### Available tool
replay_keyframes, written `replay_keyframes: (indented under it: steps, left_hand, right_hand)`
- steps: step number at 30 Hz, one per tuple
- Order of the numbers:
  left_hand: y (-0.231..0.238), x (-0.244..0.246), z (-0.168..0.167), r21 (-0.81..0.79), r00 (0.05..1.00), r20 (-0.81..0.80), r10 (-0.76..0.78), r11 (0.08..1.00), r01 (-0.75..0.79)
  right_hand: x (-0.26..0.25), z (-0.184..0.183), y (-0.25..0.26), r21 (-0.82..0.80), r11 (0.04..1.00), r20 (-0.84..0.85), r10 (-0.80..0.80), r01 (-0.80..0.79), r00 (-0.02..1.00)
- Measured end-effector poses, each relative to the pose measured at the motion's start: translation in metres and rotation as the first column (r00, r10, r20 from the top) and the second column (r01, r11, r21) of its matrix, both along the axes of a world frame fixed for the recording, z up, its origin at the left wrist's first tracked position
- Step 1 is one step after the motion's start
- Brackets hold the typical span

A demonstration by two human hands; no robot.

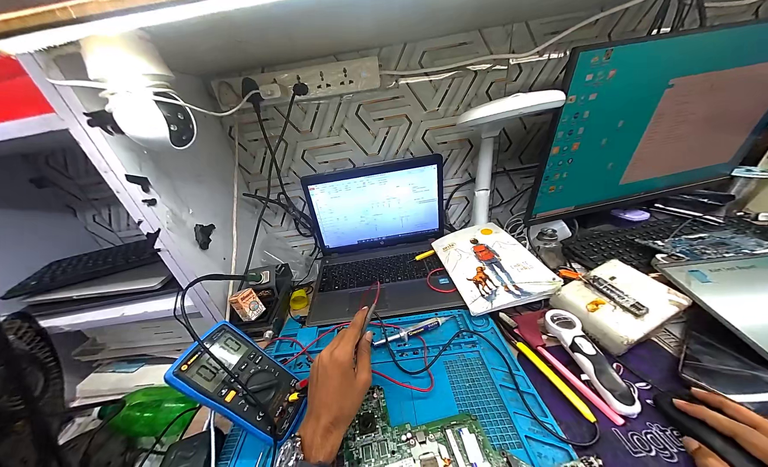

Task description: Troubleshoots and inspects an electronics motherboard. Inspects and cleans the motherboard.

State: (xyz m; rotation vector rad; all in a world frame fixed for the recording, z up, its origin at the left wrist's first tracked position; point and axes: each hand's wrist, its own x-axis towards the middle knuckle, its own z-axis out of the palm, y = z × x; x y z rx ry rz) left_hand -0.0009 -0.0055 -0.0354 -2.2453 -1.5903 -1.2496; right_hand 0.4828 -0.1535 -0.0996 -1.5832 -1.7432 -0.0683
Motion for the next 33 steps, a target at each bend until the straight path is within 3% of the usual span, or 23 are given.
replay_keyframes:
  steps: [33]
  left_hand:
    - [0.0, -0.0005, 0.0005, -0.02, 1.0, -0.003, 0.005, 1.0, -0.005]
  right_hand:
    - [-0.0045, 0.0022, 0.0, -0.004, 1.0, -0.032, -0.026, 0.025, 0.999]
